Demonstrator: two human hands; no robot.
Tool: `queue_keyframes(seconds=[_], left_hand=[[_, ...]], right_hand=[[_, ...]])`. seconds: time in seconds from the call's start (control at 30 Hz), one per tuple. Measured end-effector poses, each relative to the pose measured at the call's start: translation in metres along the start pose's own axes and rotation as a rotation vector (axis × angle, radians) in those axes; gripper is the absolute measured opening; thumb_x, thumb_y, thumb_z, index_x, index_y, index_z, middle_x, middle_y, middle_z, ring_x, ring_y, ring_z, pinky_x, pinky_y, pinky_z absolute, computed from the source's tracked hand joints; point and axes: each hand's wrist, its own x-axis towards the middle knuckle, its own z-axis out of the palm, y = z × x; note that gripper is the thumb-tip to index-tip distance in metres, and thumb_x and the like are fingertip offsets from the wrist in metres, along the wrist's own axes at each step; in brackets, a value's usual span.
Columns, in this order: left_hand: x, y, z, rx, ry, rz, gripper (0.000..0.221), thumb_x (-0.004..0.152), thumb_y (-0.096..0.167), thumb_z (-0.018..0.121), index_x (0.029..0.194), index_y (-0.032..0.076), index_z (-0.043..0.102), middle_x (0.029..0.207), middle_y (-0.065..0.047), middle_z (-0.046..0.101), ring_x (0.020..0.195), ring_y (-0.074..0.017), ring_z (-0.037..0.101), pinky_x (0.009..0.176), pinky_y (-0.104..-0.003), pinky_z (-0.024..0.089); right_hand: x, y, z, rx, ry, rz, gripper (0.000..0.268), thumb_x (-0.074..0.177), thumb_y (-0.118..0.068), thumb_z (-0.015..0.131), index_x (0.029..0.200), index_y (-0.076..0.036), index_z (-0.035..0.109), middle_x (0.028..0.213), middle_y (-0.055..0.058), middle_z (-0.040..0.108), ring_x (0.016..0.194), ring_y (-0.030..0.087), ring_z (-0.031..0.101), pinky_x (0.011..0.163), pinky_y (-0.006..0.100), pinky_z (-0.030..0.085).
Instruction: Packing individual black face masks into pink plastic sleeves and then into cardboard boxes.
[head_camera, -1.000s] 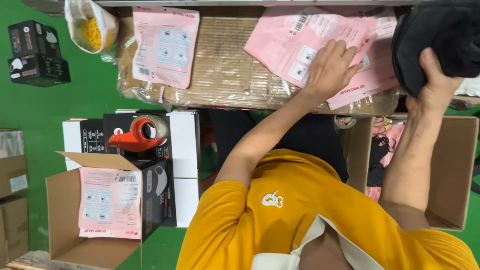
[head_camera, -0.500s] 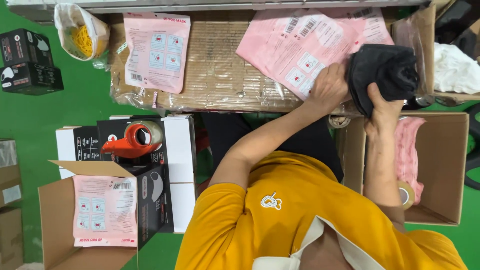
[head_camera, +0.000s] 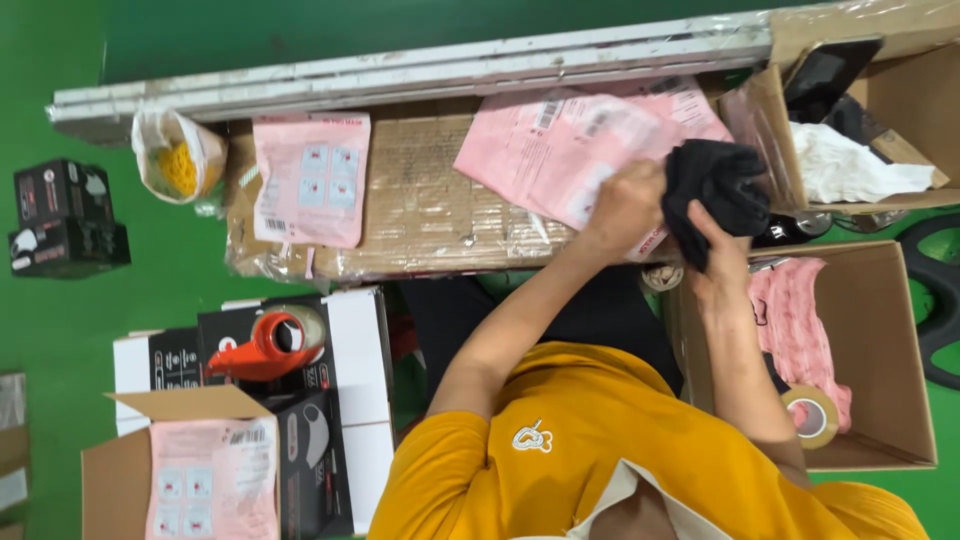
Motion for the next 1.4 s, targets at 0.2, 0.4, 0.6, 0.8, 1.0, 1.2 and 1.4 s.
queue_keyframes(seconds=[0.2,0.4,0.6,0.8,1.0,1.2,1.4], left_hand=[[0.038,0.026,-0.083,-0.275,0.228,-0.249,0.043,0.084,-0.002,0.074,0.126,0.008,0.070,0.083,-0.004,0.072,0.066,-0.0110,0.068,0.061,-0.025,0.059],[0.034,0.033,-0.122,-0.860,0.150,-0.441,0.075,0.074,-0.005,0.062,0.146,0.012,0.046,0.092,0.001,0.068,0.060,-0.0045,0.062,0.053,-0.020,0.050],[0.007,0.033,-0.134,-0.606,-0.051,-0.406,0.062,0.085,-0.004,0.072,0.143,0.013,0.055,0.064,0.000,0.062,0.058,-0.0066,0.059,0.056,-0.023,0.049],[0.009,0.039,-0.155,-0.678,0.132,-0.385,0.075,0.084,0.001,0.066,0.154,0.011,0.041,0.057,0.001,0.057,0.052,-0.0056,0.056,0.054,-0.023,0.046],[0.033,0.027,-0.232,-0.355,0.143,-0.243,0.112,0.067,0.032,0.088,0.158,0.006,0.029,0.071,-0.004,0.061,0.068,-0.0141,0.060,0.070,-0.028,0.050],[0.009,-0.031,-0.229,-0.371,-0.097,-0.035,0.088,0.063,0.036,0.102,0.134,0.004,0.061,0.115,-0.017,0.073,0.109,-0.0252,0.071,0.098,-0.036,0.054],[-0.010,-0.030,-0.241,-0.523,-0.168,-0.327,0.043,0.074,0.019,0.093,0.111,0.002,0.079,0.106,-0.012,0.080,0.096,-0.0160,0.077,0.086,-0.030,0.061]], right_hand=[[-0.020,-0.073,0.073,-0.903,-0.084,-0.728,0.039,0.094,-0.011,0.082,0.131,-0.005,0.068,0.119,0.010,0.072,0.107,0.023,0.072,0.095,0.037,0.057],[-0.027,-0.124,0.114,-1.206,-0.427,-1.094,0.039,0.074,-0.006,0.082,0.111,0.001,0.072,0.113,0.021,0.066,0.100,0.044,0.066,0.087,0.050,0.053],[-0.013,-0.107,0.111,-1.496,-0.761,-0.599,0.032,0.075,-0.010,0.081,0.105,-0.001,0.073,0.100,0.024,0.068,0.085,0.043,0.067,0.079,0.050,0.053],[0.026,-0.067,0.115,-1.500,-0.833,-0.699,0.023,0.082,-0.015,0.077,0.101,-0.002,0.074,0.092,0.022,0.068,0.077,0.041,0.068,0.072,0.049,0.054],[-0.001,-0.121,0.167,-1.717,-0.971,-0.704,0.032,0.078,-0.024,0.080,0.108,-0.013,0.079,0.077,0.019,0.070,0.070,0.037,0.069,0.066,0.046,0.054],[-0.028,-0.125,0.188,-1.273,-1.066,-0.546,0.043,0.074,-0.029,0.084,0.114,-0.014,0.078,0.083,0.013,0.072,0.067,0.029,0.068,0.062,0.043,0.053],[-0.028,-0.108,0.194,-1.254,-1.165,-0.743,0.035,0.078,-0.012,0.079,0.112,-0.019,0.081,0.097,0.012,0.066,0.086,0.028,0.064,0.076,0.041,0.053]])
